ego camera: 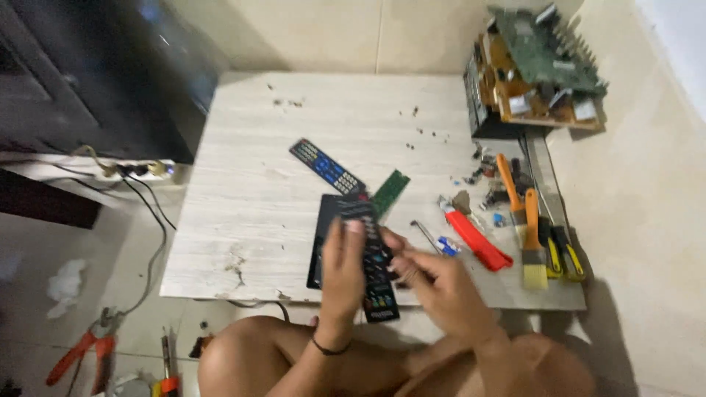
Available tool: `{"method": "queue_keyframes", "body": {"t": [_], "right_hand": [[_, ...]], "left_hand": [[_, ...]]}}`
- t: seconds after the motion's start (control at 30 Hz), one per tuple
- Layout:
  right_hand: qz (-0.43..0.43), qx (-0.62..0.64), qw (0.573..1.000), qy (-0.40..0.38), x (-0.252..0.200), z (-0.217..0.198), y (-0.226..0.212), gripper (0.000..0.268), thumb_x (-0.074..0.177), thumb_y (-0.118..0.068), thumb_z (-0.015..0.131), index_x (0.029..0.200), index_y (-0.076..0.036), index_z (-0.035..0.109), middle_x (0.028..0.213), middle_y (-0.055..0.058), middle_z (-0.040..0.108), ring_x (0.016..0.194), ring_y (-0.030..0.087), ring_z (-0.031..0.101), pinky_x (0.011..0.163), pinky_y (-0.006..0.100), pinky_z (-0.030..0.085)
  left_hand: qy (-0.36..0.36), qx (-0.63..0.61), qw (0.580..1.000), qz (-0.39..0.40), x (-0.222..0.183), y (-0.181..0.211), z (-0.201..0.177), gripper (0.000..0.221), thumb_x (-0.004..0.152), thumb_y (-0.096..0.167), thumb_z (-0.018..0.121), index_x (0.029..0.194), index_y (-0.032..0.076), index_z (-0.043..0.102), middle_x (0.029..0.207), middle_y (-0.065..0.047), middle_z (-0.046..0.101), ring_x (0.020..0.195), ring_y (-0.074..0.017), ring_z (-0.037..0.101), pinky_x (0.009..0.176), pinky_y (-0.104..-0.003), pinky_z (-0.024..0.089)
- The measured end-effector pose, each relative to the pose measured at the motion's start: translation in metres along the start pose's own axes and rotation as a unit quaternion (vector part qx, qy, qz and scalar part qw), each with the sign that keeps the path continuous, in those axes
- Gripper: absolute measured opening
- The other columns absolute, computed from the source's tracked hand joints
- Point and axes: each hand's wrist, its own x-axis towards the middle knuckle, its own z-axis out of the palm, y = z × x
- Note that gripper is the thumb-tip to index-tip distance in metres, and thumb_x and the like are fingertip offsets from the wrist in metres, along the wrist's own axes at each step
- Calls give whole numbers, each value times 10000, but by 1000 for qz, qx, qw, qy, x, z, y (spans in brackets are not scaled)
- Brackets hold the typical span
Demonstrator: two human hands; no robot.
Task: Assembling and repairing remote controls by soldering components, cleaning parts with a brush, and fitting the PCB into the casing.
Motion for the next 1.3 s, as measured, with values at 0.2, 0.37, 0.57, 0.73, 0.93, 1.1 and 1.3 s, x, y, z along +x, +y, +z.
{"method": "queue_keyframes", "body": {"t": [0.2,0.37,0.57,0.73,0.93,1.1,1.3], "right_hand": [[-78,-169,973,136,13,-37,15,304,915,-101,701,1212,-50,738,863,46,820,543,87,627,459,223,436],[-37,-149,979,137,12,-22,17,204,971,-70,684,1145,-10,773,935,245,771,783,342,766,623,401,646],[-22,-29,995,-88,-4,14,8,415,850,-127,729,1264,-100,721,989,42,841,856,127,779,755,277,594],[-102,-68,990,-63,-21,44,1,383,899,-147,689,1258,-15,657,1123,94,806,889,175,776,776,301,589],[-229,-150,962,20,-24,45,-4,393,864,-4,700,1254,16,652,1225,140,718,1011,247,739,833,357,605],[-288,-149,946,10,-28,47,4,381,864,-6,704,1239,44,656,1169,143,721,924,227,725,799,323,587],[-326,-219,920,9,-36,54,14,414,869,-59,723,1253,65,631,1198,167,704,1025,292,720,908,398,592]], "left_hand": [[80,-132,987,30,20,2,-40,303,1106,260,423,1240,12,534,797,-90,663,657,-176,670,585,-277,568],[154,-131,979,30,23,-1,-44,372,1111,314,375,1246,-1,521,739,-182,618,576,-261,647,491,-343,565],[156,-257,954,-16,8,-19,-27,346,1097,349,417,1143,25,530,815,-73,530,657,-162,590,516,-265,488],[180,-282,942,19,2,-18,-15,369,1113,388,360,1005,59,487,773,-85,528,648,-167,548,561,-275,479],[129,-365,917,93,7,-8,-32,456,1046,533,440,1124,93,526,733,-29,507,621,-148,505,623,-296,411],[157,-389,903,89,5,1,-29,449,992,568,491,879,134,478,646,-6,437,489,-114,429,474,-246,355],[153,-421,890,88,7,5,-32,436,999,541,493,838,140,436,584,6,376,429,-74,325,386,-199,294]]}}
